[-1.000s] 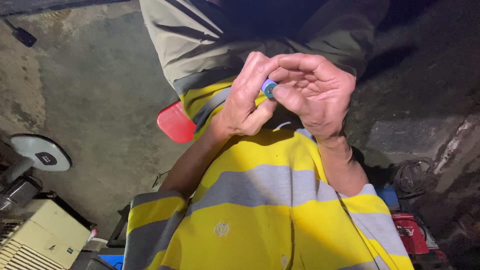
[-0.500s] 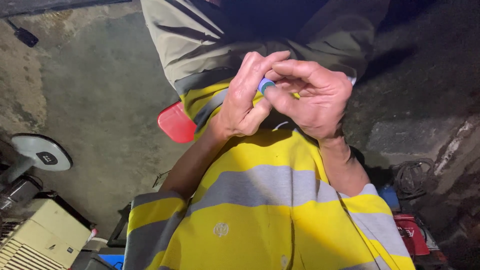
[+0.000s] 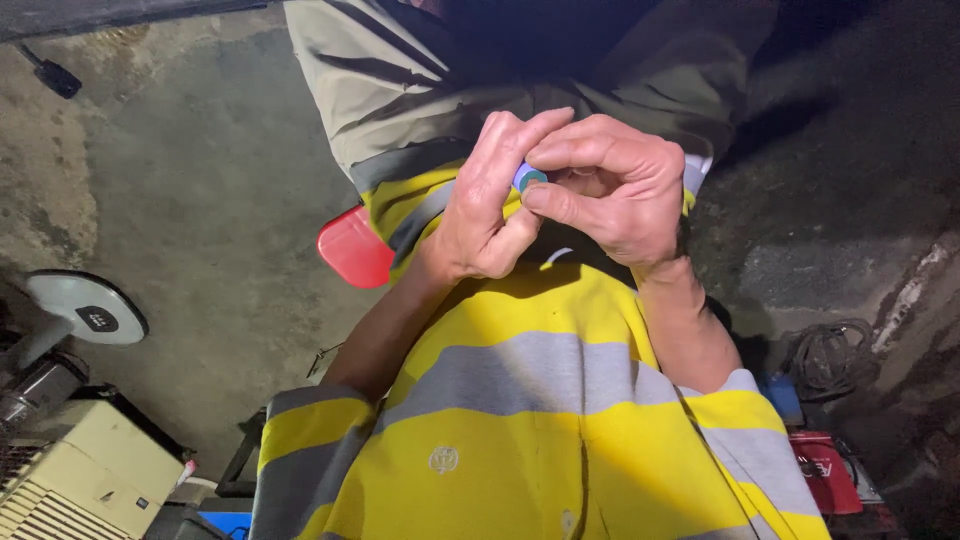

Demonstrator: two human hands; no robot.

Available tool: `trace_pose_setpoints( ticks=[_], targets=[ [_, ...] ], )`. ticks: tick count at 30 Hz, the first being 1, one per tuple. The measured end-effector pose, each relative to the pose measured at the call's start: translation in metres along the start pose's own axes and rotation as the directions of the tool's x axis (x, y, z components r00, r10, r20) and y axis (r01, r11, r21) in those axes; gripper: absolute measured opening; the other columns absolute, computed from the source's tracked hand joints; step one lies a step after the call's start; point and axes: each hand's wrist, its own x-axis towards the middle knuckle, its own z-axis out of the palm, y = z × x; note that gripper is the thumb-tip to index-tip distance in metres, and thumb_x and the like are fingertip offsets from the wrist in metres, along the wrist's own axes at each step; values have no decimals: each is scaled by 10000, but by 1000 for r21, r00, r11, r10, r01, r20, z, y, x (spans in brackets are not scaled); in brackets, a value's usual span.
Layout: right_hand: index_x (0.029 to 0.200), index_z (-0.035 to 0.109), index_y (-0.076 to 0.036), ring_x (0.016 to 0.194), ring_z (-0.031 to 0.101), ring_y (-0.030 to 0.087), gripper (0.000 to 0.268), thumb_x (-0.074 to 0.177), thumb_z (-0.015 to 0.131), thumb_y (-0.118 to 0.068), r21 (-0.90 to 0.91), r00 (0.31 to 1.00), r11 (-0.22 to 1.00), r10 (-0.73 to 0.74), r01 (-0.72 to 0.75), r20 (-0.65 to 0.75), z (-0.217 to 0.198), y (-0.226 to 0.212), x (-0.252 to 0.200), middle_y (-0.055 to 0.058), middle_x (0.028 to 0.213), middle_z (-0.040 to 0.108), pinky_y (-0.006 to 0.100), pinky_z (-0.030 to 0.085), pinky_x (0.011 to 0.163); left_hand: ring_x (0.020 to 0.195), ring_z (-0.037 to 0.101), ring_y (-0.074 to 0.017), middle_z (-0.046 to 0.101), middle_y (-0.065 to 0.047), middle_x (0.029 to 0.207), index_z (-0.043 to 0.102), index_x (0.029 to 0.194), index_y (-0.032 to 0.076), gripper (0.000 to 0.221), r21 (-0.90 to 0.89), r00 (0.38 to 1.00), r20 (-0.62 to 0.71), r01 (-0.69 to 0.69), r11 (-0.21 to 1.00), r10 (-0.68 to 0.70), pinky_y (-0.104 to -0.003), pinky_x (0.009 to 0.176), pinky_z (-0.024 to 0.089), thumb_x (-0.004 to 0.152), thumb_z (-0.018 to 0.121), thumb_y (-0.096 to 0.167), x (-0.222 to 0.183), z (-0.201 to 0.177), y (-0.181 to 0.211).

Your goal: The person applies circular insulation stickers to the ends of cylindrical batteries by peeling them from a sheet and pressing them onto each battery terminal.

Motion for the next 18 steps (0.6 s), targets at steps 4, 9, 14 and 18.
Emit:
trace_pose_setpoints(
  ticks=[4,9,14,18],
  targets=[
    [1062,729,20,990,708,216,297,817,894,-8,11,1000,1000,20,-20,-13,-2,4,1,176,1078,715,245,594,848,942,491,-295,554,-158,1096,396,1472,-50,530,55,1000,19,-21,998,20,-450,932,421,983,388,152,-2,4,-1],
    [916,755,67,780,701,144,35,923,763,33,51,999,998,32,-32,-9,-5,-8,14,174,940,738,305,606,667,989,528,-330,494,-161,1066,342,1596,0,616,-15,1000,-15,21,1000,-21,-465,958,488,1011,471,143,-2,-6,7],
    [997,694,115,759,714,186,129,963,653,-3,333,980,943,59,8,-188,3,6,12,220,890,712,346,631,728,1324,494,-485,469,-316,1479,350,1570,-70,569,61,996,-71,-40,997,44,-550,1138,410,1024,443,59,32,-55,47],
    [1097,709,61,629,737,205,224,968,646,-112,304,941,946,203,-116,-272,-5,-22,12,38,416,494,395,692,843,1260,673,-311,548,-293,1472,124,1623,-6,517,427,970,-193,-51,903,146,-404,1160,559,1226,383,200,73,-99,105]
  ],
)
